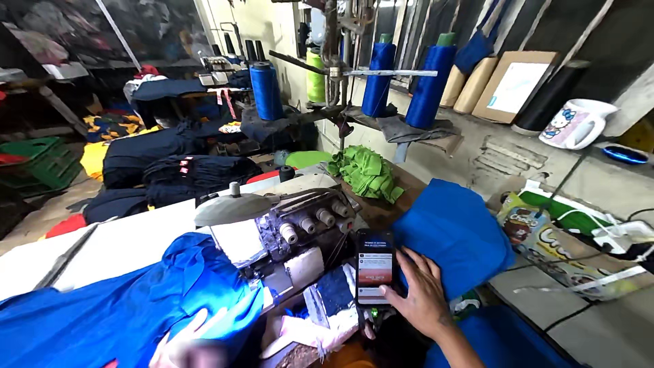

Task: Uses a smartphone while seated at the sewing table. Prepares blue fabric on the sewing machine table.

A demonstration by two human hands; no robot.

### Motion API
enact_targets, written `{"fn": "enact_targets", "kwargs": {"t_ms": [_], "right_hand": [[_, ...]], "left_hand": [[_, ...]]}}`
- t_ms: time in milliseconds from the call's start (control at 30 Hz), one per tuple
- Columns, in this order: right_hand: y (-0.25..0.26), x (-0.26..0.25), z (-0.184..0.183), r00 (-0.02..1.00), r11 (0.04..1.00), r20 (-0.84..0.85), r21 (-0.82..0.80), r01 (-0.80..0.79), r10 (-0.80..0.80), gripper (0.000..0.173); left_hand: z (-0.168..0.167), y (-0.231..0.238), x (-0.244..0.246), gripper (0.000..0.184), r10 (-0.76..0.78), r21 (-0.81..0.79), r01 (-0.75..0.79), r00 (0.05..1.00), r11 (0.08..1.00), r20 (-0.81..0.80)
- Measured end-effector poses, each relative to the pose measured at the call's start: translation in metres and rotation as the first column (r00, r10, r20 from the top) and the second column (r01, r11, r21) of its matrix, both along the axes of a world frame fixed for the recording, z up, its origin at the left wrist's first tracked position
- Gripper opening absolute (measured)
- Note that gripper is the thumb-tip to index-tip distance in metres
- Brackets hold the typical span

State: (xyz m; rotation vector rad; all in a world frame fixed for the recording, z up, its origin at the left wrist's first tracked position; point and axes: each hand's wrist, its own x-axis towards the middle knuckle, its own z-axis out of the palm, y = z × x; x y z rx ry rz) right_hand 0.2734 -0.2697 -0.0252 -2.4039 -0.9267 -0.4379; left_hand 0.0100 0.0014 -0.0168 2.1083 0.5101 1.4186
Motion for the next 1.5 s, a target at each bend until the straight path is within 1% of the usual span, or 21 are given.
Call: {"fn": "enact_targets", "kwargs": {"t_ms": [100, 200, 267, 400, 500, 600, 667, 733, 767, 867, 933, 1000, 1067, 1200, 1267, 1367, 1433, 1500], "right_hand": [[0.001, 0.002, -0.004, 1.000, 0.999, 0.021, 0.040, 0.008, -0.009, 0.070], [0.002, 0.003, -0.005, 1.000, 0.998, 0.017, 0.071, 0.000, -0.001, 0.068], [0.001, 0.003, -0.006, 1.000, 0.997, 0.008, 0.079, -0.006, 0.005, 0.070], [0.001, 0.004, -0.008, 1.000, 0.996, 0.019, 0.094, -0.012, 0.010, 0.072], [0.001, 0.004, -0.008, 0.999, 0.995, 0.032, 0.103, -0.018, 0.015, 0.073], [0.001, 0.003, -0.009, 0.999, 0.993, 0.046, 0.114, -0.024, 0.019, 0.078], [0.000, 0.003, -0.008, 0.999, 0.995, 0.048, 0.093, -0.027, 0.022, 0.082], [-0.001, 0.001, -0.006, 0.998, 0.999, 0.048, 0.037, -0.031, 0.029, 0.088], [-0.001, 0.000, -0.004, 0.998, 0.999, 0.052, 0.016, -0.032, 0.031, 0.088], [0.000, 0.000, -0.003, 0.999, 1.000, 0.041, -0.006, -0.016, 0.016, 0.081], [0.001, 0.001, -0.004, 1.000, 1.000, 0.027, 0.011, 0.001, -0.001, 0.074], [0.001, 0.002, -0.006, 1.000, 0.999, 0.022, 0.054, -0.002, 0.001, 0.069], [0.002, 0.003, -0.006, 1.000, 0.997, 0.017, 0.078, -0.005, 0.004, 0.068], [0.002, 0.008, -0.005, 1.000, 0.995, 0.002, 0.098, -0.019, 0.019, 0.066], [0.000, 0.007, -0.007, 1.000, 0.995, -0.011, 0.098, -0.027, 0.028, 0.065], [-0.001, 0.006, -0.005, 0.998, 0.991, -0.054, 0.127, -0.037, 0.044, 0.064], [-0.002, 0.006, -0.004, 0.995, 0.986, -0.076, 0.158, -0.044, 0.057, 0.063], [-0.003, 0.006, -0.004, 0.993, 0.982, -0.096, 0.179, -0.051, 0.069, 0.063]], "left_hand": [[0.000, -0.001, 0.000, 0.024, 0.000, -0.023, 0.000, 1.000, 1.000, 0.006], [-0.003, 0.001, 0.000, 0.023, -0.003, -0.016, 0.003, 1.000, 1.000, 0.016], [-0.008, 0.007, -0.002, 0.023, -0.041, 0.007, 0.041, 0.999, 0.999, 0.004], [-0.013, 0.011, -0.002, 0.024, -0.044, 0.040, 0.044, 0.999, 0.998, -0.003], [-0.009, 0.007, -0.002, 0.023, -0.012, 0.009, 0.012, 1.000, 1.000, -0.009], [-0.002, 0.000, 0.000, 0.023, 0.033, -0.001, -0.033, 0.999, 0.999, 0.011], [-0.008, 0.005, -0.003, 0.023, 0.010, 0.021, -0.010, 1.000, 1.000, 0.005], [-0.010, 0.008, -0.004, 0.023, -0.040, 0.016, 0.040, 0.999, 0.999, -0.012], [-0.009, 0.007, -0.004, 0.023, -0.023, 0.022, 0.023, 1.000, 0.999, -0.017], [-0.008, 0.006, -0.003, 0.024, 0.035, 0.047, -0.034, 0.999, 0.998, -0.021], [-0.008, 0.008, -0.003, 0.022, -0.017, 0.035, 0.018, 1.000, 0.999, -0.025], [-0.008, 0.008, -0.002, 0.022, -0.021, 0.035, 0.021, 1.000, 0.999, -0.011], [-0.004, 0.005, -0.001, 0.023, 0.007, 0.045, -0.007, 1.000, 0.999, 0.006], [-0.007, 0.012, 0.000, 0.023, -0.066, 0.033, 0.065, 0.998, 0.997, 0.012], [-0.009, 0.010, -0.002, 0.021, -0.048, 0.021, 0.048, 0.999, 0.999, 0.007], [-0.007, 0.007, -0.001, 0.021, 0.021, 0.039, -0.021, 1.000, 0.999, -0.001], [-0.001, 0.003, 0.002, 0.020, 0.020, 0.023, -0.020, 1.000, 1.000, 0.011], [-0.004, 0.006, 0.001, 0.022, -0.013, 0.022, 0.013, 1.000, 1.000, 0.023]]}}
